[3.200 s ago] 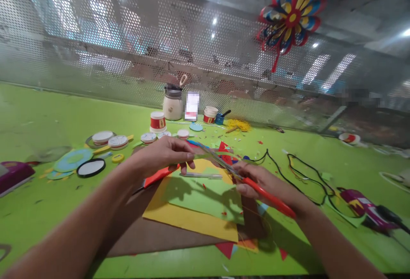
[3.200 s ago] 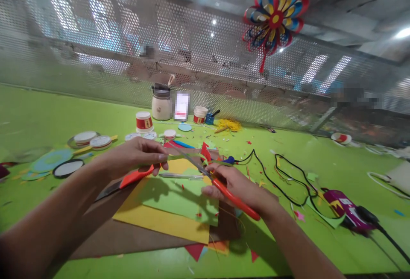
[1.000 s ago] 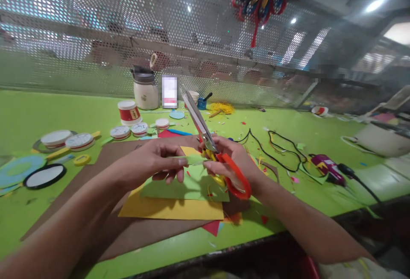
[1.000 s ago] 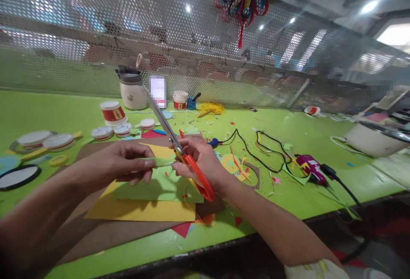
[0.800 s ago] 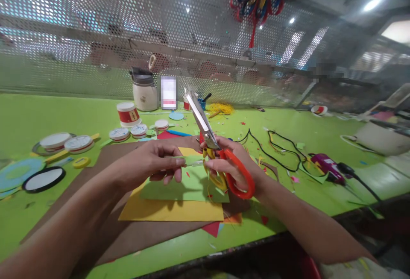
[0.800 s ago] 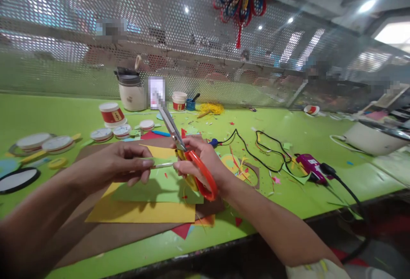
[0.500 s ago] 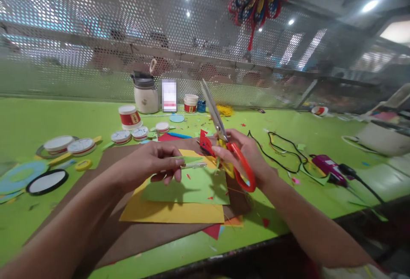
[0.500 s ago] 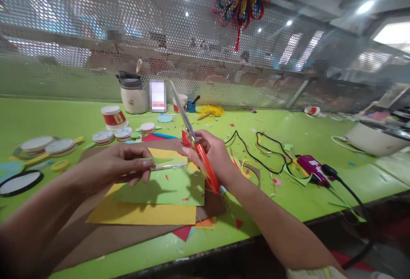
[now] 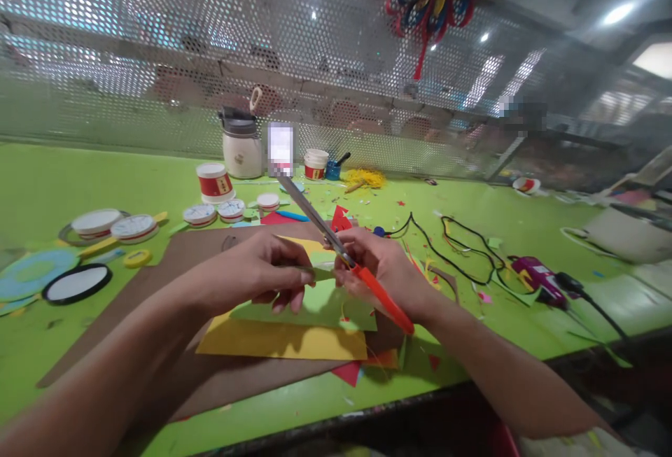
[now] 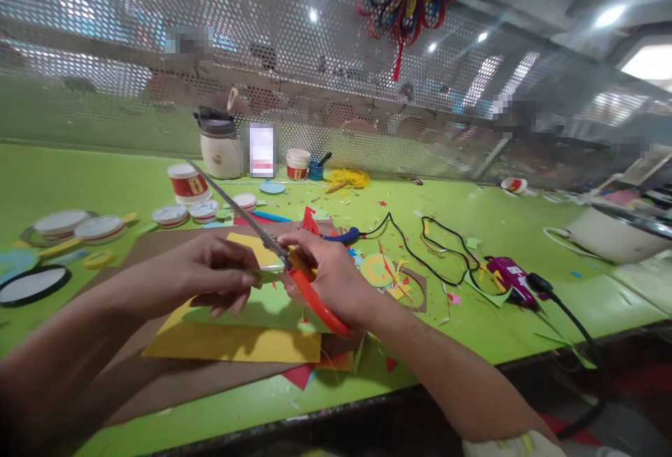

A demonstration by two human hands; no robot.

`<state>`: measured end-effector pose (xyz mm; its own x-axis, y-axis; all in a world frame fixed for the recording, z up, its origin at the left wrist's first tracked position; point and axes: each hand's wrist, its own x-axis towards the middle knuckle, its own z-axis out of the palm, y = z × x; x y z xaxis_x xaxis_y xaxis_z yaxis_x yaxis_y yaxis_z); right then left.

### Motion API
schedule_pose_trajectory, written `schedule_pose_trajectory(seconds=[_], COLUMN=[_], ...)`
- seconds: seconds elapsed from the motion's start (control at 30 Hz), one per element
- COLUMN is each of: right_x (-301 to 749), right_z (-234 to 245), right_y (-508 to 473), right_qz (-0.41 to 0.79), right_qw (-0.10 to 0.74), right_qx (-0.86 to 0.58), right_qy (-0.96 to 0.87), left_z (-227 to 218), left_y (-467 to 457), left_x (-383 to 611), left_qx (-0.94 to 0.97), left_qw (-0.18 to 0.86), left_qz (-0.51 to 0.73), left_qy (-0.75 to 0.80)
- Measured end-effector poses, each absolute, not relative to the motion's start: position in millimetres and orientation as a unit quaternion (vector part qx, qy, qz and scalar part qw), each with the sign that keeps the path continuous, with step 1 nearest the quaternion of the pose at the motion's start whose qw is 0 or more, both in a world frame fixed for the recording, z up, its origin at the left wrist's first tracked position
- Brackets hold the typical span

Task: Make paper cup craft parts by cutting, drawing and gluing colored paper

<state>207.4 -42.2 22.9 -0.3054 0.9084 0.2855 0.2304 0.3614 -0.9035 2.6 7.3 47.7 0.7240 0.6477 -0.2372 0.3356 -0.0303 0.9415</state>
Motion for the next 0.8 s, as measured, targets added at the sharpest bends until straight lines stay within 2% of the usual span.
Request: schedule_pose_trajectory(seconds=[0.13, 0.33, 0.47, 0.8], right_x=[206, 198, 193, 183], right_z=[22, 29, 27, 22], right_y=[-42, -43, -44, -47], right_qz=[0.444, 0.422, 0.426, 0.426], right_qw=[0.462, 0.568, 0.614, 0.604], right_qx=[-0.385, -0.405, -0.398, -0.429], right_qy=[-0.664, -0.579, -0.532, -0.519], left_z=[48, 42, 32, 30], left_y=[10, 13, 3, -5], left_x=[-1, 2, 15, 25], left_qx=[0.679, 0.516, 0.472, 0.456], left_qw=[0.629, 0.696, 0.716, 0.69], left_qz=[0.16, 0.362, 0.397, 0.442], left_qy=[0.343, 0.342, 0.328, 0.348])
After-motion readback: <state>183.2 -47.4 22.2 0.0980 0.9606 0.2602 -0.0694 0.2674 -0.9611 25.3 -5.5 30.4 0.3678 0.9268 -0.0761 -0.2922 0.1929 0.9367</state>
